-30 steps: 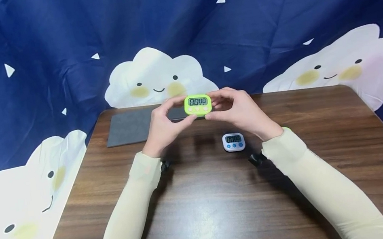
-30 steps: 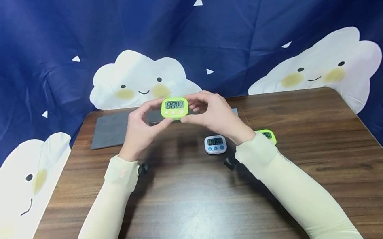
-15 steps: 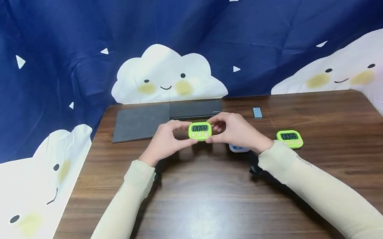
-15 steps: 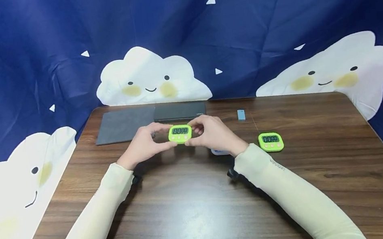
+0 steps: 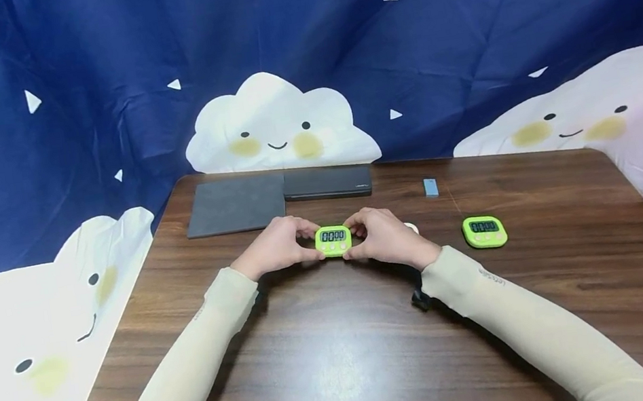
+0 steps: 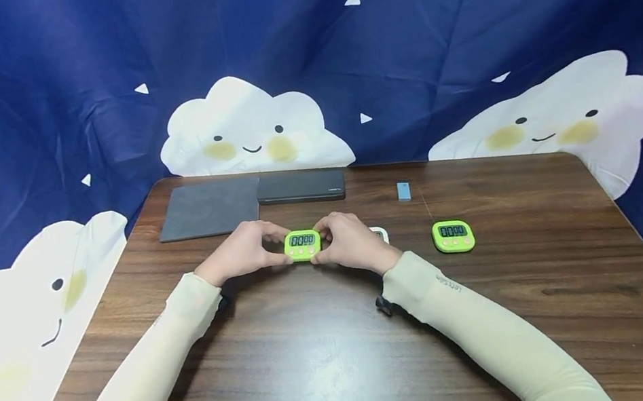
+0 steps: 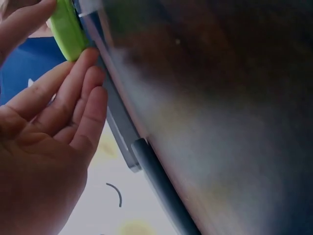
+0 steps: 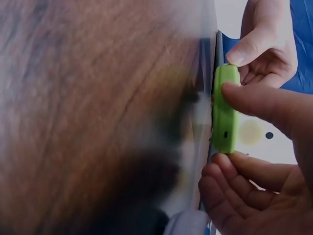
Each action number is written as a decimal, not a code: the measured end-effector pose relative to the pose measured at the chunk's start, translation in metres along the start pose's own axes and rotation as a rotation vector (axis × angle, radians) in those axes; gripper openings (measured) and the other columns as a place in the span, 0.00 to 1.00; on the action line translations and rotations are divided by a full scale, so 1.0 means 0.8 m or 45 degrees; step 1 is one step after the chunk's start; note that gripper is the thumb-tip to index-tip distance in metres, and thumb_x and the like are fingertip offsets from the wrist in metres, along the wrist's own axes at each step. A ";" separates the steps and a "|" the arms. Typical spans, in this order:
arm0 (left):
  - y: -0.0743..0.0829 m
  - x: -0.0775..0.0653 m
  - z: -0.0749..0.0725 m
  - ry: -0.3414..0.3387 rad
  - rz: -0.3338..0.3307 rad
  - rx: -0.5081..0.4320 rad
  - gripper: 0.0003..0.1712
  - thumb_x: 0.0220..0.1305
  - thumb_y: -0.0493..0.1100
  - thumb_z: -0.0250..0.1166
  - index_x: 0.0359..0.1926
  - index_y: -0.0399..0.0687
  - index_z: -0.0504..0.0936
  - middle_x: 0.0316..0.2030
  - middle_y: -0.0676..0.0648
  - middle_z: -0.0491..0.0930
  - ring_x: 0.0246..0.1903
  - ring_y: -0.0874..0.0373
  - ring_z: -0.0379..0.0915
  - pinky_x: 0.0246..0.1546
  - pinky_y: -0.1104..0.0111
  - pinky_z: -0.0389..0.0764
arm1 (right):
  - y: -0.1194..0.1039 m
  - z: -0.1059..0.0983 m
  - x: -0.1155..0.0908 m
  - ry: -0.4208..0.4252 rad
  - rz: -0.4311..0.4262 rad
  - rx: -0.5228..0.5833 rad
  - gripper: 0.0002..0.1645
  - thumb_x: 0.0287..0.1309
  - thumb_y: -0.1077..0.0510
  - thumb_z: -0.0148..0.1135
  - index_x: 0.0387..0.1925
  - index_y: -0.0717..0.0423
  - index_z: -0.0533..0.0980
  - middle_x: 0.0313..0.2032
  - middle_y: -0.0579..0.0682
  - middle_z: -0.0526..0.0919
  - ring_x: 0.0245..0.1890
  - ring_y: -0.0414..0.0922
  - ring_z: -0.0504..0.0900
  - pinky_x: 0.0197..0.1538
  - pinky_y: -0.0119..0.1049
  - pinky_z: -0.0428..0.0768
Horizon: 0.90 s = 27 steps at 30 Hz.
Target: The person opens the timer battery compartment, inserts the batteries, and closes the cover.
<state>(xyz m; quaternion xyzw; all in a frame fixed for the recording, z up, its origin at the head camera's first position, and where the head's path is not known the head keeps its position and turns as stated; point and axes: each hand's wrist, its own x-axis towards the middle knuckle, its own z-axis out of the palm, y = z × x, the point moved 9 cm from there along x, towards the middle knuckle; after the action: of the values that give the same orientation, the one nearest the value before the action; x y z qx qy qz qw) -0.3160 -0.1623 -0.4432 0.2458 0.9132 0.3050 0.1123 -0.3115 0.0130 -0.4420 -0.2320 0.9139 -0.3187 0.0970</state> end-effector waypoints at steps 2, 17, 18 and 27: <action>-0.001 0.001 0.003 -0.008 -0.007 0.028 0.27 0.61 0.50 0.85 0.58 0.46 0.92 0.46 0.52 0.94 0.50 0.57 0.89 0.59 0.58 0.88 | 0.001 0.003 0.000 -0.011 0.019 -0.017 0.36 0.57 0.48 0.87 0.62 0.62 0.86 0.50 0.55 0.89 0.51 0.50 0.86 0.59 0.49 0.85; -0.001 0.007 0.009 -0.049 -0.044 0.063 0.26 0.61 0.50 0.85 0.56 0.46 0.92 0.41 0.54 0.91 0.47 0.57 0.85 0.56 0.60 0.87 | 0.006 0.008 -0.005 -0.017 0.080 -0.016 0.35 0.57 0.49 0.87 0.62 0.61 0.86 0.52 0.55 0.89 0.51 0.50 0.86 0.58 0.49 0.85; -0.001 0.008 0.010 -0.050 -0.043 0.062 0.26 0.61 0.50 0.85 0.57 0.46 0.92 0.41 0.54 0.91 0.47 0.57 0.85 0.56 0.60 0.87 | 0.006 0.008 -0.005 -0.014 0.081 -0.013 0.35 0.57 0.49 0.87 0.62 0.60 0.86 0.52 0.55 0.89 0.51 0.50 0.86 0.58 0.49 0.85; -0.002 0.005 0.010 -0.064 -0.052 0.047 0.29 0.63 0.50 0.85 0.61 0.43 0.90 0.44 0.54 0.92 0.50 0.56 0.87 0.60 0.59 0.87 | 0.005 0.008 -0.007 -0.030 0.106 -0.015 0.37 0.58 0.49 0.87 0.64 0.62 0.85 0.53 0.56 0.88 0.52 0.51 0.85 0.59 0.49 0.85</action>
<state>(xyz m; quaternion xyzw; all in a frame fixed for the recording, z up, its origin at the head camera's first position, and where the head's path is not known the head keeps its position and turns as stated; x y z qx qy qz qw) -0.3170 -0.1575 -0.4508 0.2368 0.9204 0.2794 0.1369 -0.3062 0.0149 -0.4490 -0.1982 0.9234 -0.3062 0.1197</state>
